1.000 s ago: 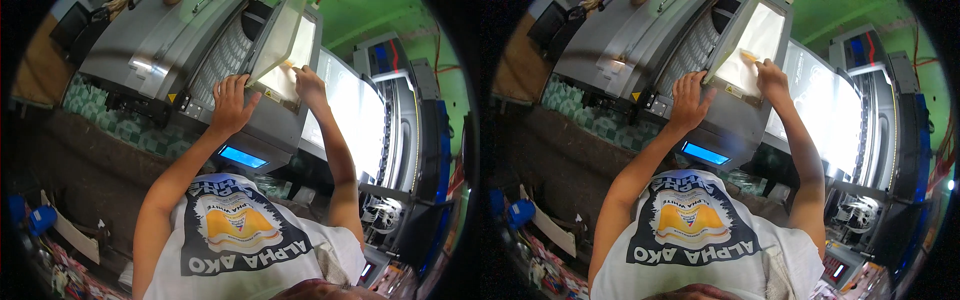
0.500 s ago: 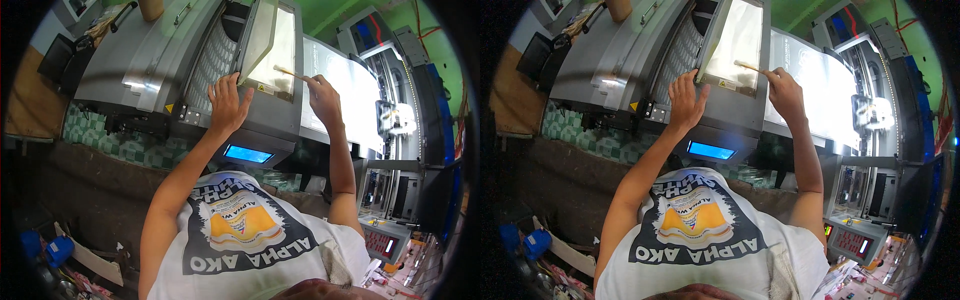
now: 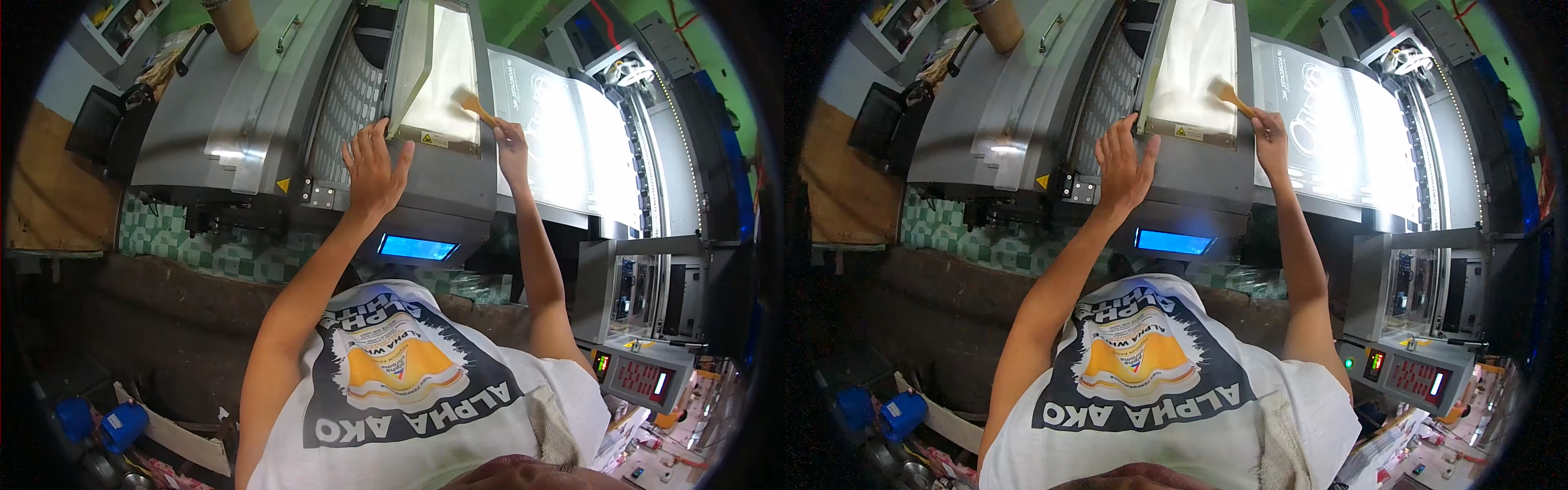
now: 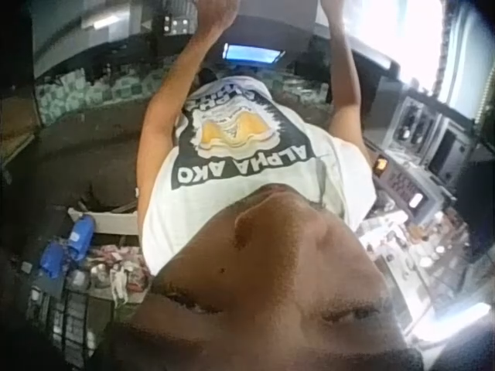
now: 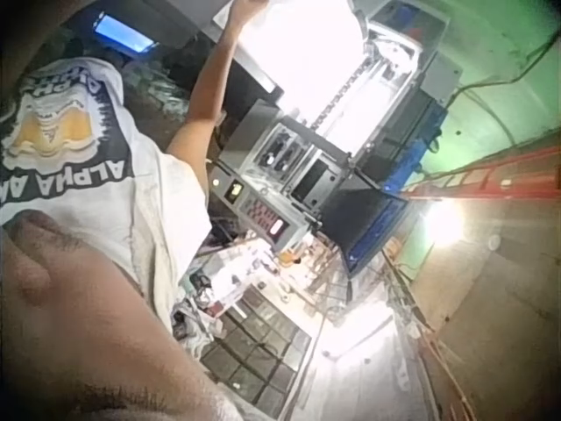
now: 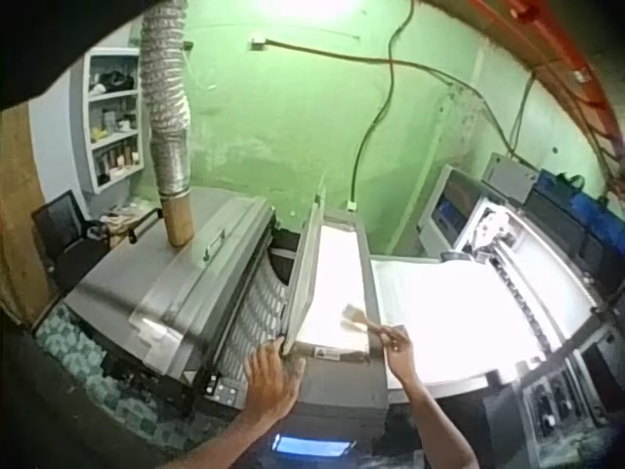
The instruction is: Operating a DTF printer by applying and brushing white powder onto the printed film.
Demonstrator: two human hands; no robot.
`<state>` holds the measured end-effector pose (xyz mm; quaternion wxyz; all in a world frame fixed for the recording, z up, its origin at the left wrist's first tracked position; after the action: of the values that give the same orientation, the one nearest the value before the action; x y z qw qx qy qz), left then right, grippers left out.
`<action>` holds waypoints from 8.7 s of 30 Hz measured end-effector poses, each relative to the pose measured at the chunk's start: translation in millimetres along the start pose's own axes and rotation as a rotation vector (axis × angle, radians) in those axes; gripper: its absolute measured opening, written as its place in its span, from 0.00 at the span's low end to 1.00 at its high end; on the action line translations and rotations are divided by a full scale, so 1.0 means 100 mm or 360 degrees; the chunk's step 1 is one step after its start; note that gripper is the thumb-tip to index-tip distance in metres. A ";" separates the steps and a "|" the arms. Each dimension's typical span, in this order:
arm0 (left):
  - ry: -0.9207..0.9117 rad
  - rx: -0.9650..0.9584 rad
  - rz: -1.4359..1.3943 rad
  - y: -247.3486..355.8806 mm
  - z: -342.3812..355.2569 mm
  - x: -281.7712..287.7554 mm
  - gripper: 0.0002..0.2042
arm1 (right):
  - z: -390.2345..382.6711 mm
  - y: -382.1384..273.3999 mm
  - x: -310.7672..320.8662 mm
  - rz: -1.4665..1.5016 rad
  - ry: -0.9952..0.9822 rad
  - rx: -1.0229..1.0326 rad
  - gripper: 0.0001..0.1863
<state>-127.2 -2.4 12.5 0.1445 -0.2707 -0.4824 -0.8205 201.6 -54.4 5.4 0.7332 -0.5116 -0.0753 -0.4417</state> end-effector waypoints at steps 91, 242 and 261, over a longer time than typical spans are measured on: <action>-0.0021 -0.0038 -0.0042 0.01 0.02 -0.03 0.27 | -0.04 -1.93 -0.10 -0.1097 -0.0582 0.0656 0.03; 0.0152 0.0041 -0.0202 -0.08 0.01 0.12 0.28 | 1.42 -1.17 -0.42 -0.1281 -0.0647 0.0030 0.16; 0.0148 0.0008 -0.0229 -0.06 -0.01 0.12 0.28 | 0.90 -1.52 -0.38 0.0004 -0.0477 0.0046 0.21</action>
<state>-140.2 0.4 14.6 0.1080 -0.1965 -0.4955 -0.8392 99.2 27.4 129.5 0.7215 -0.5614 -0.1895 -0.3583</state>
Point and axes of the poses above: each hand's wrist, its own z-axis towards the middle knuckle, its own x-axis out of the back of the hand, y = z × x, the point moved 9 cm from there along z, towards the middle knuckle, and after that the axes turned 2 degrees about -y, right-handed, at the moved point
